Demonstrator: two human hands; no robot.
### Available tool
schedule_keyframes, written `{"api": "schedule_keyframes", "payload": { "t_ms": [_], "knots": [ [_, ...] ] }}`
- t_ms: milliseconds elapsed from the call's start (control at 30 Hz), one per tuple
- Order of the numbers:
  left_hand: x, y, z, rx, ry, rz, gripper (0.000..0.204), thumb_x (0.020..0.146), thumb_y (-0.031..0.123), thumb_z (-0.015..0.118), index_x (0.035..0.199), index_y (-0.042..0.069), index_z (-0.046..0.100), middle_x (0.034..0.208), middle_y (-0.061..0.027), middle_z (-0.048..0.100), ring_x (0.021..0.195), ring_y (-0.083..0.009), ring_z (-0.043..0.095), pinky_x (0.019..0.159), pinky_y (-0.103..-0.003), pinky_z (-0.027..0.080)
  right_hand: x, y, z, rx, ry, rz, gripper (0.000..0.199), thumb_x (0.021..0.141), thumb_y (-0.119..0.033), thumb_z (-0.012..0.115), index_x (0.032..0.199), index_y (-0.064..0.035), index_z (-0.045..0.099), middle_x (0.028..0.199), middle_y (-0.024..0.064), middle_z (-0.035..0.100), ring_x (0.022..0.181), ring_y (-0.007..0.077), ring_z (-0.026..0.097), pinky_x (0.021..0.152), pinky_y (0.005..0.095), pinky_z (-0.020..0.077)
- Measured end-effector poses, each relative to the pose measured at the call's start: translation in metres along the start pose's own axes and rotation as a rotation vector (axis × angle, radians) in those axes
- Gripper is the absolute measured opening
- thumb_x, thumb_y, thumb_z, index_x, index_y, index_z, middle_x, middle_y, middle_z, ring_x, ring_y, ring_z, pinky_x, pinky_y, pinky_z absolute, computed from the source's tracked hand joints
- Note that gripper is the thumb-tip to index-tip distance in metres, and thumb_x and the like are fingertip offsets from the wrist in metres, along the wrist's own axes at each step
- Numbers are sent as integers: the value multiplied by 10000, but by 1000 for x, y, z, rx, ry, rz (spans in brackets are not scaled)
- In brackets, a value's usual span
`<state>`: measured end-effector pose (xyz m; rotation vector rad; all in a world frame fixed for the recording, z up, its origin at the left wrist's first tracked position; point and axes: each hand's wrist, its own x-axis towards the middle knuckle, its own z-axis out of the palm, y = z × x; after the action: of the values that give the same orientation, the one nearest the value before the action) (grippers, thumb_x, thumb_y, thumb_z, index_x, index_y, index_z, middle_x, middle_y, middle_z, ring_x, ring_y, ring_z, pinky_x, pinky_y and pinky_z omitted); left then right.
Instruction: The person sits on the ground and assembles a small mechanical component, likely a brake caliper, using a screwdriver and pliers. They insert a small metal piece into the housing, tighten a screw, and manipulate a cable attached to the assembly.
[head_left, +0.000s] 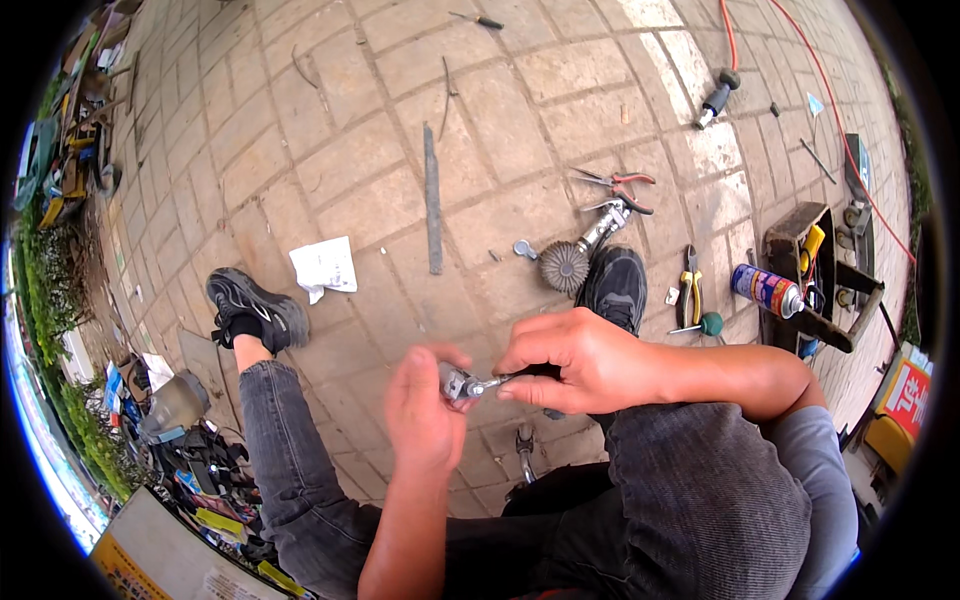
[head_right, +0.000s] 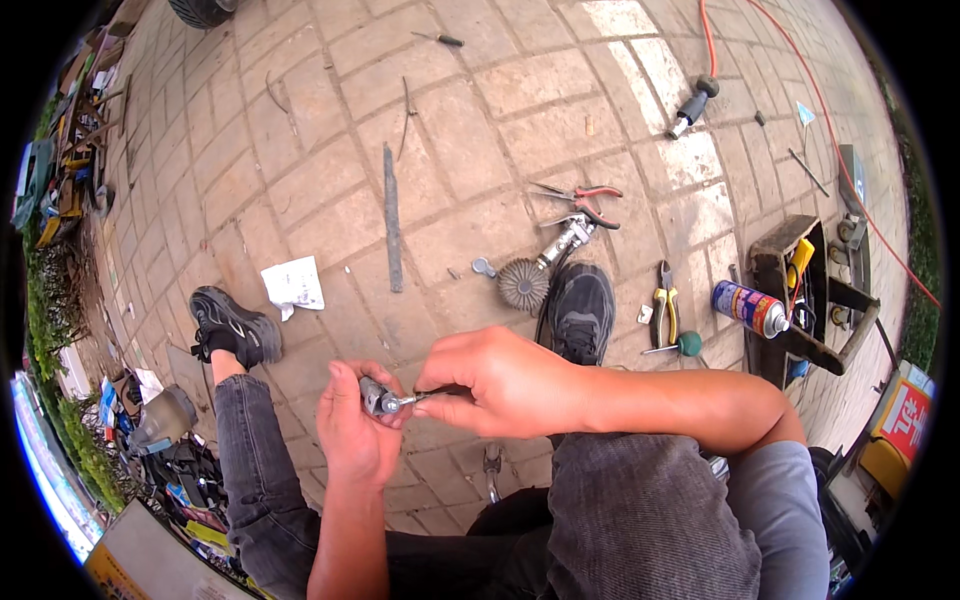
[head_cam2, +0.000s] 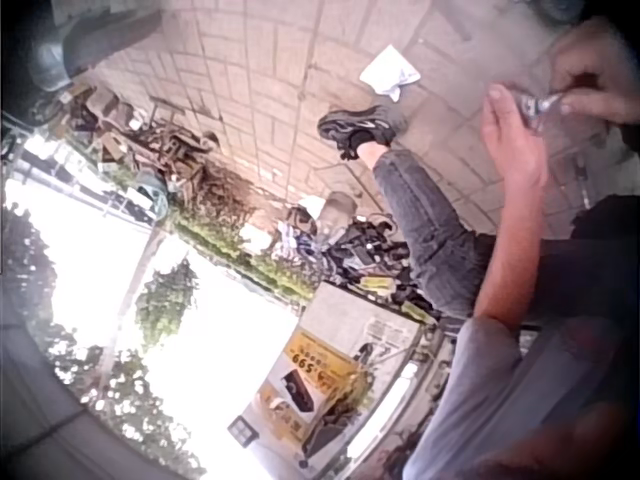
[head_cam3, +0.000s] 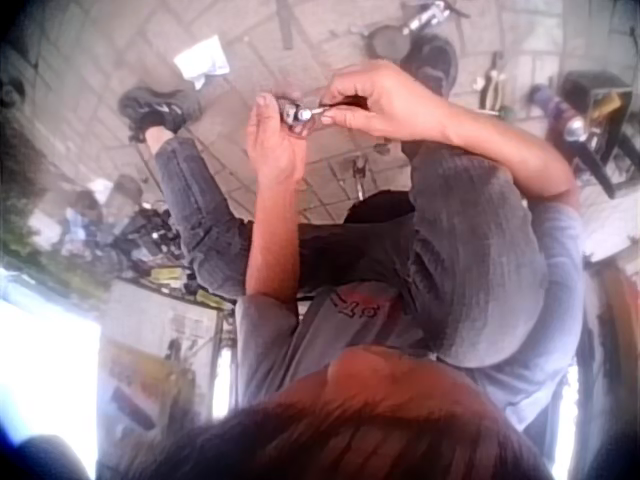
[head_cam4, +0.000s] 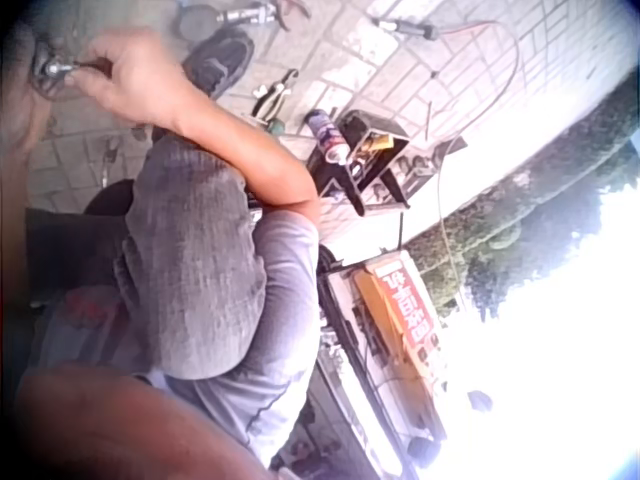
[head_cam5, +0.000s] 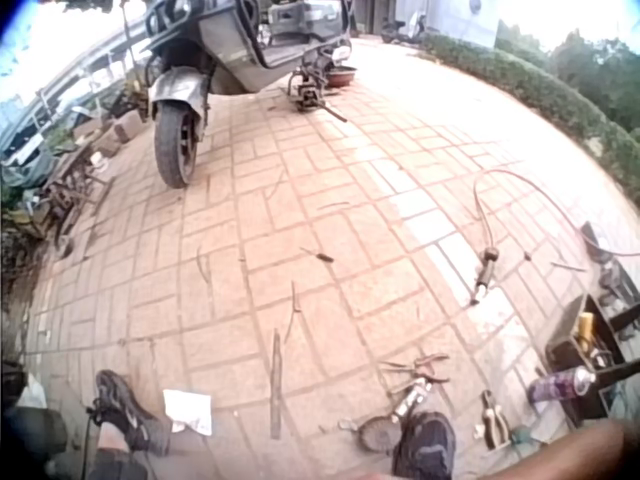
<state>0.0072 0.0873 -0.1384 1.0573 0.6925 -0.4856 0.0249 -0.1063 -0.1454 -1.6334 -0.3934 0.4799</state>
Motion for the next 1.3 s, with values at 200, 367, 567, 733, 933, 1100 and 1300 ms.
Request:
{"api": "schedule_keyframes", "payload": {
  "t_ms": [200, 367, 567, 733, 933, 1100, 1300],
  "knots": [
    [2, 5, -4, 270, -41, -136, 430, 956, 423, 499, 807, 21, 527, 660, -66, 512, 497, -111, 435, 419, -261, 332, 1, -9, 1, -394, -66, -117, 164, 755, -110, 713, 866, -39, 614, 713, 75, 495, 555, 276, 556, 467, 362, 448],
    [2, 6, -5, 366, -109, -80, 382, 958, 386, 516, 856, 19, 538, 702, -70, 528, 530, -108, 458, 446, -270, 359, 0, -7, 0, -398, -55, -157, 180, 744, -118, 715, 861, -38, 604, 724, 72, 472, 540, 263, 551, 462, 350, 449],
    [-20, 6, 1, 343, -343, 121, 316, 920, 156, 570, 1177, -13, 499, 937, -55, 532, 779, -87, 495, 679, -237, 414, -4, -4, -2, -451, 40, -178, 207, 708, -103, 723, 864, -34, 605, 720, 66, 472, 543, 243, 558, 462, 343, 449],
    [-25, 10, 5, 529, -263, 130, 377, 886, 14, 528, 1254, -21, 455, 973, -24, 516, 815, -76, 472, 724, -217, 405, -5, -10, -3, -518, 48, -167, 225, 679, -81, 723, 863, -32, 603, 713, 63, 463, 556, 217, 567, 462, 328, 450],
    [-24, 3, 2, 718, -210, 311, 333, 909, 22, 486, 1236, -36, 483, 980, -36, 545, 851, -86, 498, 765, -225, 423, -3, -6, 1, -431, 95, -182, 231, 692, -86, 719, 877, -15, 600, 719, 73, 481, 572, 246, 572, 485, 344, 466],
    [-22, 0, -5, 943, -228, 487, 338, 917, 45, 500, 1243, -41, 490, 1031, -80, 583, 874, -117, 538, 792, -252, 444, -4, -8, 1, -312, 44, -64, 194, 735, -80, 688, 887, -4, 596, 731, 103, 536, 596, 304, 577, 527, 378, 489],
    [-19, 4, 1, 1145, -289, 695, 355, 885, 19, 501, 1227, -79, 498, 1116, -156, 592, 927, -192, 584, 814, -306, 470, -7, -6, 4, -397, 51, -67, 184, 707, -113, 679, 826, -13, 581, 629, 87, 499, 530, 285, 550, 475, 374, 459]
  ]
}}
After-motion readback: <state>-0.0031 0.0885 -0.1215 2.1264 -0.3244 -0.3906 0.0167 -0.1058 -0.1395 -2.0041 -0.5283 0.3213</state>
